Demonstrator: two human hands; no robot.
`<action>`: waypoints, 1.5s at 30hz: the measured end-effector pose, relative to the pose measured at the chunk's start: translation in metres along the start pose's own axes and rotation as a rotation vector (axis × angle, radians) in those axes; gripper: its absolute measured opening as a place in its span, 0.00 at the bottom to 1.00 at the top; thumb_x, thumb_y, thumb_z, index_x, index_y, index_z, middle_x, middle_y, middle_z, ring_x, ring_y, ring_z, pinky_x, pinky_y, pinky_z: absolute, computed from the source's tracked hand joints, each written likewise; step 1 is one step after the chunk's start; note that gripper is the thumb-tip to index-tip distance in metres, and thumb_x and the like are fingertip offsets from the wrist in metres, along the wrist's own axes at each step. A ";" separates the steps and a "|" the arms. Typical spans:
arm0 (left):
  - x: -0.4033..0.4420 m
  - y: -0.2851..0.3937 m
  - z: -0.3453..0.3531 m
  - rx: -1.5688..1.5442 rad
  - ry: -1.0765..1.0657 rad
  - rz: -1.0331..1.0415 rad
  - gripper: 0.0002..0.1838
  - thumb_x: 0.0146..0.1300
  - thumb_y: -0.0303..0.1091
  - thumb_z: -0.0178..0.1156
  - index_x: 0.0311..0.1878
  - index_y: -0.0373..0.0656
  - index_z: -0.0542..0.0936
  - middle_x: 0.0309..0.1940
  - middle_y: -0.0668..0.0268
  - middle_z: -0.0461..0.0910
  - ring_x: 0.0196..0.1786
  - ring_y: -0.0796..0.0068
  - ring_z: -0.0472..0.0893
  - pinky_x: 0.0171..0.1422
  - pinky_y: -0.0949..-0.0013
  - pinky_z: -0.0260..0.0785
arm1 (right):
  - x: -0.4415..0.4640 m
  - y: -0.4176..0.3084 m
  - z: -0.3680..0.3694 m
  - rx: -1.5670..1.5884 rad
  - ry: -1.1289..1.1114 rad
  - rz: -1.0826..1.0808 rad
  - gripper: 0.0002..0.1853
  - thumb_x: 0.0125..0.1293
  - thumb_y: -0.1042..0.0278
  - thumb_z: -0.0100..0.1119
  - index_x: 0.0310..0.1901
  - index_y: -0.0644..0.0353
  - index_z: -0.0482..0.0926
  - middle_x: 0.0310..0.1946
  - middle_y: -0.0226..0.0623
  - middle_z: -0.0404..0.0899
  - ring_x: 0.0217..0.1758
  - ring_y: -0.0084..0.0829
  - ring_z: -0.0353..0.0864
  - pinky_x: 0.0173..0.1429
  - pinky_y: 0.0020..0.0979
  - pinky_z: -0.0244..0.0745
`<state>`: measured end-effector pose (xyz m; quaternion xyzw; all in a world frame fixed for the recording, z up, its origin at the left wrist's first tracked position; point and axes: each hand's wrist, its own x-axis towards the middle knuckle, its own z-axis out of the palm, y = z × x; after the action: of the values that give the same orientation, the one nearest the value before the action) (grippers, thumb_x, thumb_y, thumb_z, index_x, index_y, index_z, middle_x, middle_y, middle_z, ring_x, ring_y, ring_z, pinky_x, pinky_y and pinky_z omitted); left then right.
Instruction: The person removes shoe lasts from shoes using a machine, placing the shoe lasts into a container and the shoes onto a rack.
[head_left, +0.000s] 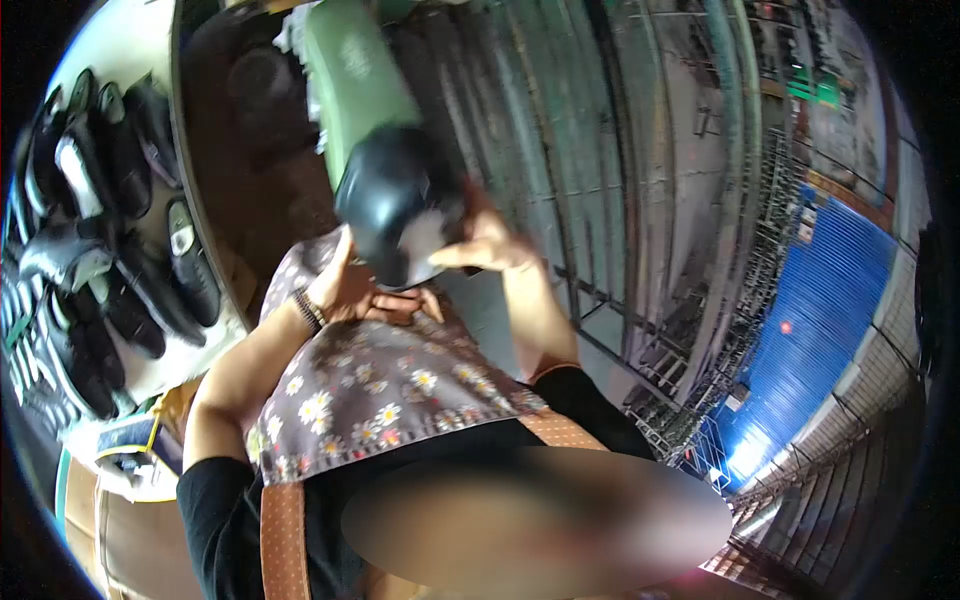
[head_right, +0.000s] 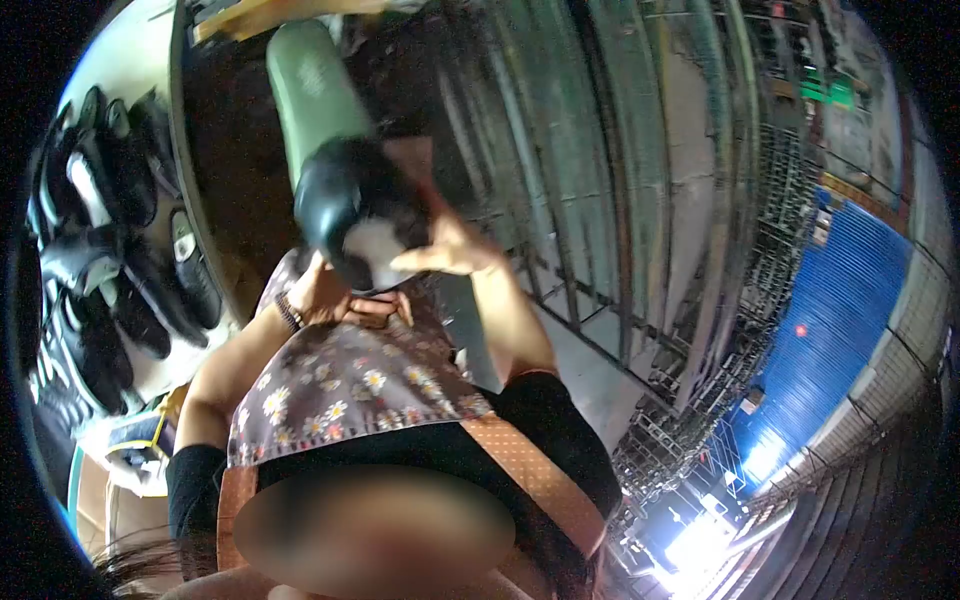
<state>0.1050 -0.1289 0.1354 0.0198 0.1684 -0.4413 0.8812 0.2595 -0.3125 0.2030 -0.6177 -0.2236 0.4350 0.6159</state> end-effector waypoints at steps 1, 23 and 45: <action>0.003 -0.003 -0.008 -0.025 -0.043 0.024 0.58 0.41 0.84 0.41 0.66 0.44 0.60 0.58 0.49 0.68 0.56 0.51 0.73 0.60 0.49 0.66 | -0.008 0.018 0.001 -0.109 0.010 -0.010 0.49 0.42 0.77 0.71 0.65 0.61 0.50 0.60 0.43 0.61 0.65 0.35 0.59 0.67 0.40 0.56; -0.043 0.051 -0.053 -0.050 0.252 1.128 0.51 0.54 0.78 0.33 0.68 0.43 0.58 0.63 0.56 0.64 0.62 0.56 0.67 0.66 0.52 0.59 | 0.023 0.074 0.016 -0.889 0.549 -0.617 0.19 0.46 0.70 0.72 0.28 0.65 0.68 0.50 0.56 0.73 0.51 0.48 0.75 0.53 0.40 0.72; -0.067 -0.088 0.025 -0.113 0.435 1.702 0.30 0.52 0.43 0.63 0.56 0.37 0.70 0.46 0.58 0.78 0.47 0.66 0.78 0.53 0.62 0.72 | 0.160 -0.052 -0.160 -1.479 1.137 -0.668 0.27 0.51 0.55 0.65 0.52 0.53 0.71 0.56 0.48 0.66 0.61 0.49 0.63 0.60 0.53 0.58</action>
<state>0.0063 -0.1356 0.1895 0.1785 0.2820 0.3879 0.8592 0.4864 -0.2654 0.1892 -0.8688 -0.2728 -0.3711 0.1817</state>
